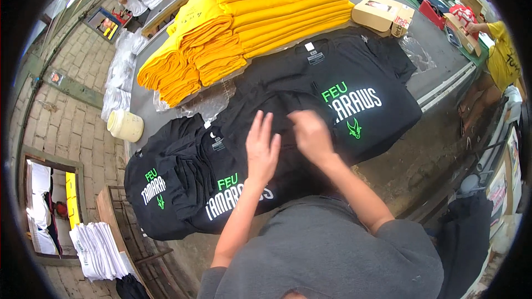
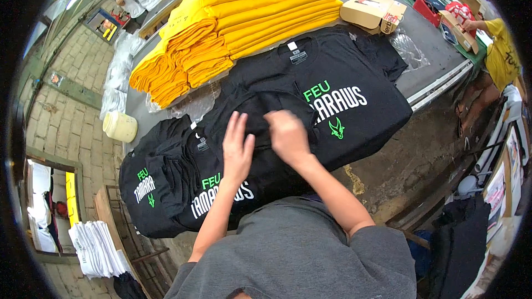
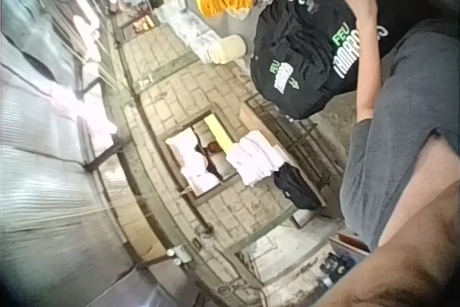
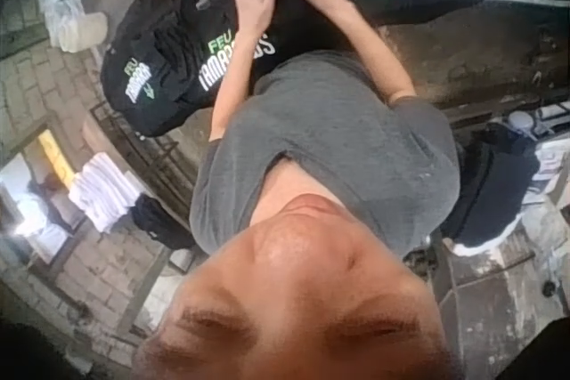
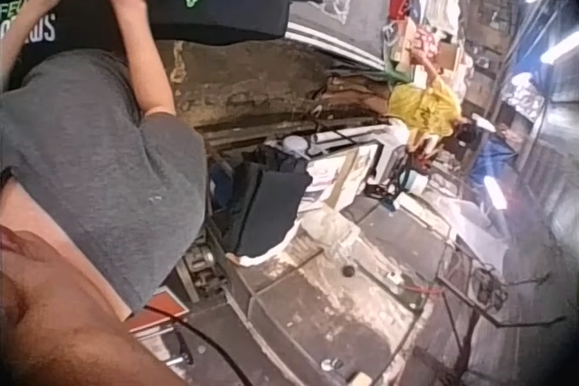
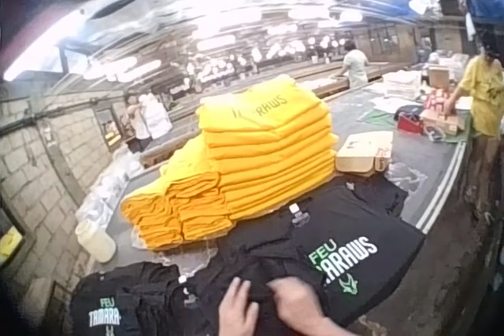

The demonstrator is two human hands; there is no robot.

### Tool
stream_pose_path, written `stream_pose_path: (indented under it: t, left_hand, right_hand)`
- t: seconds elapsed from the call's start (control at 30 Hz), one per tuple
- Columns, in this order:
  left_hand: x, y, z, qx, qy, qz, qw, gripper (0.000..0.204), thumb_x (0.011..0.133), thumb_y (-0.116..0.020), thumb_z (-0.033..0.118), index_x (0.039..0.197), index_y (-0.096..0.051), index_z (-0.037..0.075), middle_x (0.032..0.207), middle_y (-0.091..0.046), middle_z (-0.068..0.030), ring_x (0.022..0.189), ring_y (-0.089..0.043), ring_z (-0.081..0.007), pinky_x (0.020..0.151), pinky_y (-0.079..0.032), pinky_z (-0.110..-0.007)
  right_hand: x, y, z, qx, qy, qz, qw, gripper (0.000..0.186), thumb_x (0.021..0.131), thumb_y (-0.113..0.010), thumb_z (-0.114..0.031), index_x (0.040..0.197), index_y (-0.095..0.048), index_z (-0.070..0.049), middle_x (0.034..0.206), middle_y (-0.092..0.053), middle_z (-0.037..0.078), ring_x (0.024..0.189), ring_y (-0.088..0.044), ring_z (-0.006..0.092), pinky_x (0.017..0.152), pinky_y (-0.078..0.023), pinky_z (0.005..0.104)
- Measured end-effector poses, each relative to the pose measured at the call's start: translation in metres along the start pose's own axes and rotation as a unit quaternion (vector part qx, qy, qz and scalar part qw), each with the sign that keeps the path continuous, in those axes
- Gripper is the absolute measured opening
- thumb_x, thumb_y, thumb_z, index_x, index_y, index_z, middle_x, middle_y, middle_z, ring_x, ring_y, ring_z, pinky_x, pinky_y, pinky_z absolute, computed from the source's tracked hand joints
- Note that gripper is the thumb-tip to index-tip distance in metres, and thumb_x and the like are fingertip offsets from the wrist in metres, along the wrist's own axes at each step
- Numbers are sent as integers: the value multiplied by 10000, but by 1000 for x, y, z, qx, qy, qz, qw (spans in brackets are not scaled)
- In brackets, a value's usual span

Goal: Folding and stacking black t-shirts on a large work table in a printing or garment facility.

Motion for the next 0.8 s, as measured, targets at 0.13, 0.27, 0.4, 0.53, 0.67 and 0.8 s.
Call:
stream_pose_path:
  t: [0.13,0.27,0.4,0.53,0.67,0.8]
  left_hand:
    - [-35,-76,-41,83,28,-134,987,524,946,-450,339,1434,-324,196,1535,-140,-106,1407,-156,-310,1082,-147,-577]
    - [-34,-75,-50,19,69,-173,982,502,959,-422,354,1428,-334,198,1541,-126,-92,1417,-130,-288,1080,-138,-580]
    - [-13,-49,-61,-317,169,-64,931,527,992,-326,421,1281,-502,16,1321,-511,-97,1253,-435,-228,1078,-240,-330]
    - [-33,-49,-72,-585,480,59,651,767,916,-239,644,1361,-389,38,1275,-527,-108,1230,-451,-262,1003,-338,-308]
    - [-61,-48,-120,-710,425,62,558,772,874,-278,697,1290,-427,64,1207,-568,-133,1041,-583,-264,898,-461,-422]
    - [-96,-48,-162,-669,432,69,601,591,916,-413,527,1266,-436,50,1129,-595,-129,862,-628,-214,726,-523,-379]
  right_hand:
    - [-28,51,113,-187,-217,64,956,189,769,-638,-99,917,-563,-8,934,-526,177,891,-534,356,792,-443,433]
    - [6,72,114,35,-220,107,969,160,848,-575,-123,932,-515,0,867,-554,201,831,-560,379,730,-439,436]
    - [47,64,67,160,-218,183,945,189,907,-516,-177,923,-466,5,822,-602,227,777,-599,383,690,-461,424]
    - [35,-37,-48,407,-172,-133,887,328,875,-595,-253,1011,-450,9,880,-638,224,820,-649,362,757,-497,407]
    - [28,-5,-29,218,-103,-22,970,343,788,-634,-170,1042,-523,31,965,-599,228,900,-607,360,800,-484,407]
    - [4,41,94,-88,-248,83,961,313,810,-616,-194,1029,-526,11,933,-573,188,894,-567,362,764,-465,434]
Point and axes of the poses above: each hand's wrist, its own x-axis towards the middle knuckle, its own y-axis out of the back of the hand, z = x × y, the point moved 9 cm from there along x, towards the middle knuckle
